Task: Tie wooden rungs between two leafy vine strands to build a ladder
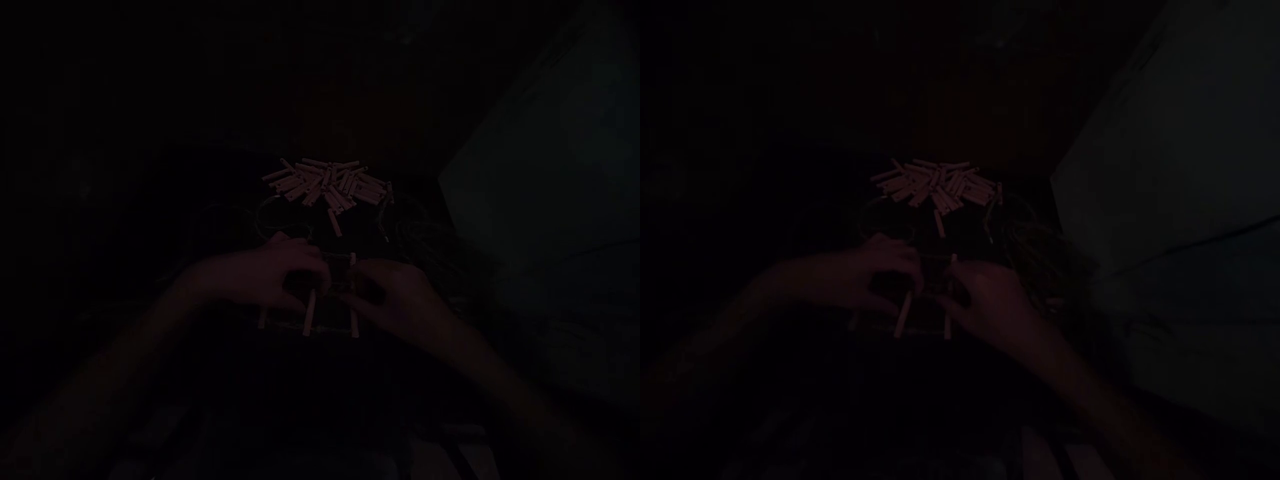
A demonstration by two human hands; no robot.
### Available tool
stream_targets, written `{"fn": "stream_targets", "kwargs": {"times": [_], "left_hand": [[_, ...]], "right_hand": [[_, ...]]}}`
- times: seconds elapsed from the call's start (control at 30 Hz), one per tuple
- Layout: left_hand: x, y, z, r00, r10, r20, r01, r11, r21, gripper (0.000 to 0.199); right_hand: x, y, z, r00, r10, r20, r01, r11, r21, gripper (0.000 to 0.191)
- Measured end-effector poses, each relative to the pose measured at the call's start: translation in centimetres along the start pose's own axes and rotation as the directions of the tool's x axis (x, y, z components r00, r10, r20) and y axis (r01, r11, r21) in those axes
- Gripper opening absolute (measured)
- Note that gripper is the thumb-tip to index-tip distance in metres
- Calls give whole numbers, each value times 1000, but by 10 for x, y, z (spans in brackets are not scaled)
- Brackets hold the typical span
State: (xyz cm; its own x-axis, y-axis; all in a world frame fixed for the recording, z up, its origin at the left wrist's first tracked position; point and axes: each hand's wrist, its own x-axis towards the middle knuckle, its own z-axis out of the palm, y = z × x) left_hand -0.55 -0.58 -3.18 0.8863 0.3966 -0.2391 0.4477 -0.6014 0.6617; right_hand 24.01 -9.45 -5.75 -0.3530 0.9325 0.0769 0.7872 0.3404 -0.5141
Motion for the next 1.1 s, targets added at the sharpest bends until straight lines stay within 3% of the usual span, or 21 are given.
{"fn": "stream_targets", "kwargs": {"times": [0.13, 0.33, 0.7, 1.1], "left_hand": [[-3, 8, -3, 995, -86, -52, 84, 996, -35, 39], [0, 10, -2, 979, -114, -167, 121, 992, 34, 22], [4, -3, 1, 982, -72, -177, 82, 996, 48, 13], [5, -1, 0, 988, -62, -138, 67, 997, 37, 11]], "right_hand": [[-1, 1, 1, 1000, -5, -4, 5, 1000, -2, 13], [-1, 0, 1, 999, -22, -25, 22, 1000, 4, 13], [0, -2, -1, 1000, 30, 5, -30, 1000, -7, 16], [0, -1, 0, 1000, 19, 4, -19, 1000, 0, 15]]}}
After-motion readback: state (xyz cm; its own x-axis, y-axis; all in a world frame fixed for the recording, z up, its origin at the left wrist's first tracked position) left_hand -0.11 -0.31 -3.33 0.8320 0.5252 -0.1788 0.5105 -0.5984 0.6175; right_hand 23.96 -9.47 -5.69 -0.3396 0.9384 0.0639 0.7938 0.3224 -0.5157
